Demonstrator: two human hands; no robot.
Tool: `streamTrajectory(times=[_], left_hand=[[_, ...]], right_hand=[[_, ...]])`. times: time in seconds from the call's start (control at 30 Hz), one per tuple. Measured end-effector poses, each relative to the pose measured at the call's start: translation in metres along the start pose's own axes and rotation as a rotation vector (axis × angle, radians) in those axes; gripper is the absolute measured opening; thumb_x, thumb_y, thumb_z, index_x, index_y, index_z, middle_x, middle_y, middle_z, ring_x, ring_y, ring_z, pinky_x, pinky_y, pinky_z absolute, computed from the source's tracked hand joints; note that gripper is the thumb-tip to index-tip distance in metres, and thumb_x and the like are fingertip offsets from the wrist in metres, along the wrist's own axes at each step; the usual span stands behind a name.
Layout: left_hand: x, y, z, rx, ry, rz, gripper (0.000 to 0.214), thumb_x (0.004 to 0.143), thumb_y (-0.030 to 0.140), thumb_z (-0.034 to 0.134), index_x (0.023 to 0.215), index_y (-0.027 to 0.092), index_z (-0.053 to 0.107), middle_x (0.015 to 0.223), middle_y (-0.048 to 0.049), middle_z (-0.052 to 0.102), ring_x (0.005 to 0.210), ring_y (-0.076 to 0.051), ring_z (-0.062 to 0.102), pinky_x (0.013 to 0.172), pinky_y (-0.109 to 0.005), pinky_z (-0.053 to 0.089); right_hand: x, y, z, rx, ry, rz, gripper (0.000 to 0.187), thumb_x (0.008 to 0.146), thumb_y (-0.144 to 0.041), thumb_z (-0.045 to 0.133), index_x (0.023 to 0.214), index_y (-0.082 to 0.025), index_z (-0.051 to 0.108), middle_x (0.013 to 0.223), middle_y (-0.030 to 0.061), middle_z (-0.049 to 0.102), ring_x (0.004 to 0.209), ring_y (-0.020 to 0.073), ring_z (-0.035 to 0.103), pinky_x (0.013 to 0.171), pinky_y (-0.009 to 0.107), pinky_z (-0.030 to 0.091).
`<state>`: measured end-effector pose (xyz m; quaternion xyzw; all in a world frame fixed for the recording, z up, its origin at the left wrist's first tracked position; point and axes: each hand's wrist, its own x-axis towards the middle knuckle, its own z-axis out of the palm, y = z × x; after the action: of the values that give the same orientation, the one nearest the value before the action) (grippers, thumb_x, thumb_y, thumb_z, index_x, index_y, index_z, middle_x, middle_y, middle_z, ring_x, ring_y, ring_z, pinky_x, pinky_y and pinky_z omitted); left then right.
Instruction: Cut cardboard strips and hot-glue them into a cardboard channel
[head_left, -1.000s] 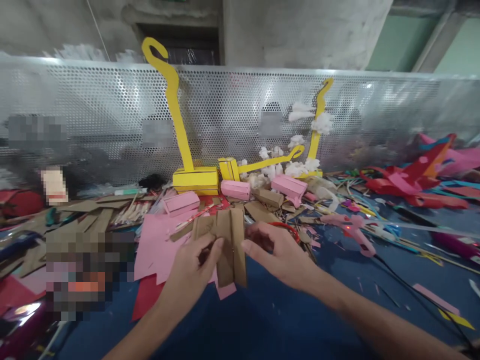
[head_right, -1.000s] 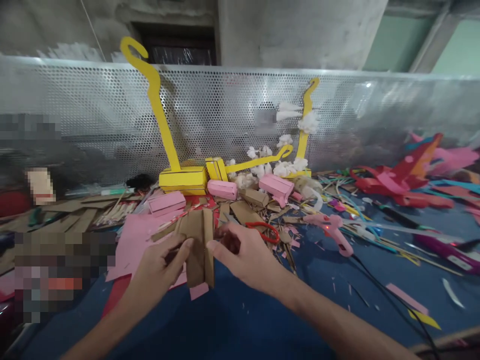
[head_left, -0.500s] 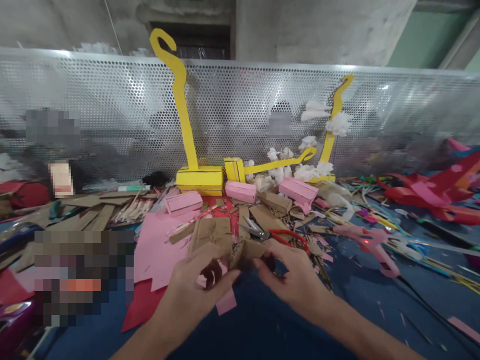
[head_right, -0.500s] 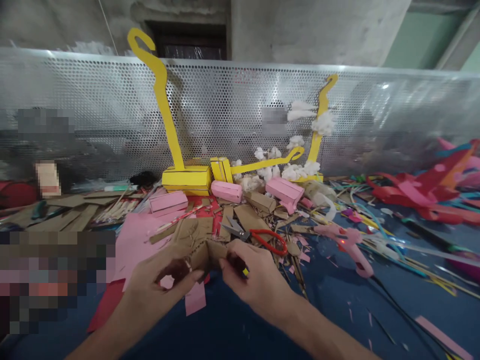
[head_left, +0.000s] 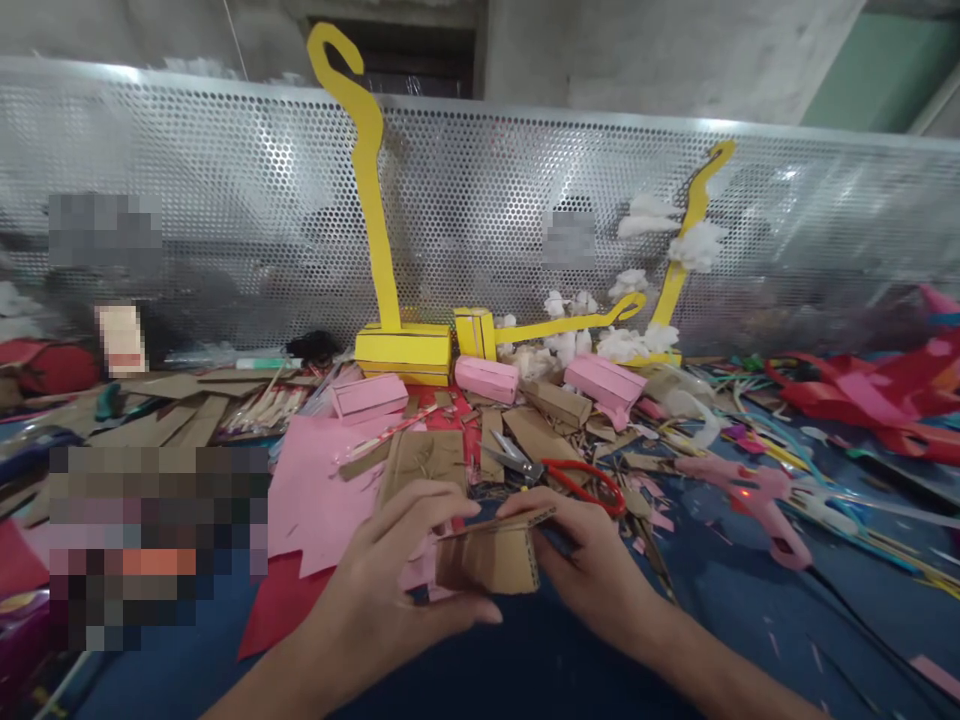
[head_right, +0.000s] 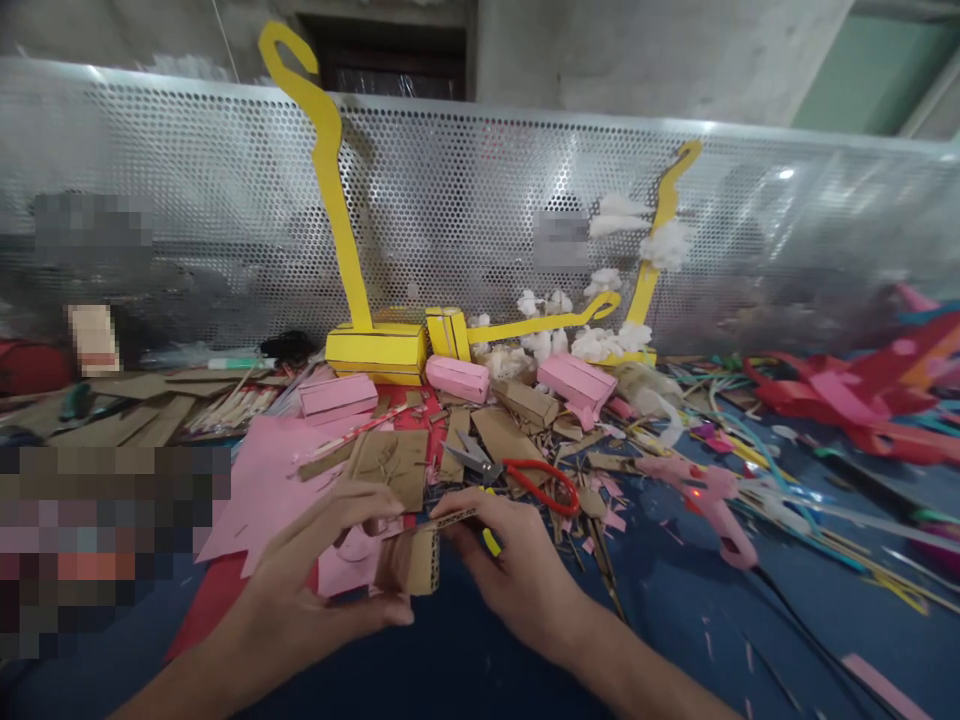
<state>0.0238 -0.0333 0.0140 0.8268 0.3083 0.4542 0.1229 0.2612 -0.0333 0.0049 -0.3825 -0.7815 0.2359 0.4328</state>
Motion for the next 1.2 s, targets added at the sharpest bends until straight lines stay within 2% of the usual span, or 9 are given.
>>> streamTrajectory(times=[0.2, 0.27, 0.33, 0.47, 0.57, 0.67, 0.87, 1.07, 1.2], left_hand=[[0.001, 0.002, -0.001, -0.054, -0.068, -0.024, 0.062, 0.072, 0.037, 0.092, 0.124, 0.029, 0.060, 0.116, -0.0037, 0.072, 0.108, -0.023, 0.068, 0.094, -0.033, 0.055], [0.000, 0.003, -0.003, -0.115, -0.104, -0.122, 0.060, 0.075, 0.040, 0.089, 0.126, 0.029, 0.061, 0.122, -0.0050, 0.071, 0.114, -0.026, 0.066, 0.098, -0.036, 0.054], [-0.001, 0.002, -0.004, -0.224, -0.170, -0.275, 0.050, 0.085, 0.045, 0.078, 0.130, 0.030, 0.062, 0.127, -0.0063, 0.069, 0.118, -0.028, 0.064, 0.100, -0.038, 0.053], [0.000, 0.000, -0.002, -0.503, -0.318, -0.554, 0.038, 0.104, 0.049, 0.048, 0.132, 0.029, 0.064, 0.122, -0.0071, 0.071, 0.107, -0.024, 0.066, 0.088, -0.034, 0.055], [0.003, 0.000, 0.002, -0.648, -0.374, -0.604, 0.039, 0.101, 0.049, 0.054, 0.130, 0.026, 0.066, 0.114, -0.0072, 0.073, 0.108, -0.024, 0.065, 0.089, -0.034, 0.053], [0.005, 0.002, 0.006, -0.801, -0.413, -0.656, 0.048, 0.095, 0.054, 0.064, 0.133, 0.024, 0.062, 0.104, -0.0068, 0.074, 0.102, -0.023, 0.067, 0.085, -0.033, 0.052], [0.005, 0.003, 0.009, -0.968, -0.359, -0.756, 0.058, 0.082, 0.055, 0.080, 0.125, 0.020, 0.062, 0.102, -0.0068, 0.073, 0.087, -0.018, 0.067, 0.074, -0.026, 0.051], [0.002, -0.005, 0.012, -0.969, -0.301, -0.770, 0.056, 0.085, 0.046, 0.080, 0.130, 0.021, 0.061, 0.105, -0.0076, 0.074, 0.085, -0.017, 0.068, 0.067, -0.025, 0.052], [0.001, -0.011, 0.013, -0.977, -0.188, -0.811, 0.051, 0.079, 0.046, 0.085, 0.120, 0.020, 0.068, 0.110, -0.0092, 0.074, 0.091, -0.020, 0.070, 0.073, -0.028, 0.057]], right_hand=[[-0.002, 0.007, 0.002, 0.154, -0.020, 0.089, 0.017, 0.098, -0.021, 0.057, 0.107, -0.023, 0.071, 0.099, 0.0050, 0.076, 0.087, 0.0175, 0.072, 0.077, 0.025, 0.056], [-0.001, 0.005, 0.002, 0.228, -0.033, 0.123, 0.014, 0.096, -0.024, 0.061, 0.106, -0.021, 0.071, 0.098, 0.0063, 0.075, 0.086, 0.0184, 0.071, 0.075, 0.026, 0.056], [0.001, 0.000, 0.001, 0.310, -0.047, 0.159, 0.012, 0.095, -0.030, 0.066, 0.101, -0.021, 0.071, 0.097, 0.0065, 0.073, 0.085, 0.0186, 0.069, 0.074, 0.026, 0.056], [0.005, -0.004, 0.002, 0.497, -0.113, 0.235, 0.030, 0.091, -0.050, 0.072, 0.098, -0.021, 0.072, 0.094, 0.0056, 0.072, 0.084, 0.0191, 0.068, 0.075, 0.028, 0.057], [0.003, 0.002, 0.006, 0.586, -0.124, 0.294, 0.041, 0.082, -0.059, 0.079, 0.100, -0.022, 0.073, 0.095, 0.0055, 0.073, 0.085, 0.0205, 0.068, 0.076, 0.030, 0.058], [0.001, 0.009, 0.010, 0.693, -0.137, 0.351, 0.040, 0.080, -0.054, 0.083, 0.104, -0.024, 0.075, 0.098, 0.0040, 0.075, 0.084, 0.0195, 0.069, 0.077, 0.029, 0.058], [0.000, 0.011, 0.014, 0.857, -0.237, 0.419, 0.041, 0.084, -0.048, 0.082, 0.113, -0.021, 0.076, 0.104, 0.0054, 0.077, 0.089, 0.0197, 0.071, 0.085, 0.032, 0.057], [0.003, 0.014, 0.016, 0.772, -0.144, 0.426, 0.045, 0.082, -0.056, 0.080, 0.105, -0.019, 0.072, 0.093, 0.0037, 0.071, 0.075, 0.0152, 0.062, 0.070, 0.026, 0.051], [0.005, 0.012, 0.012, 0.656, -0.031, 0.431, 0.041, 0.093, -0.059, 0.067, 0.091, -0.019, 0.064, 0.075, -0.0020, 0.057, 0.061, 0.0108, 0.050, 0.057, 0.023, 0.042]])
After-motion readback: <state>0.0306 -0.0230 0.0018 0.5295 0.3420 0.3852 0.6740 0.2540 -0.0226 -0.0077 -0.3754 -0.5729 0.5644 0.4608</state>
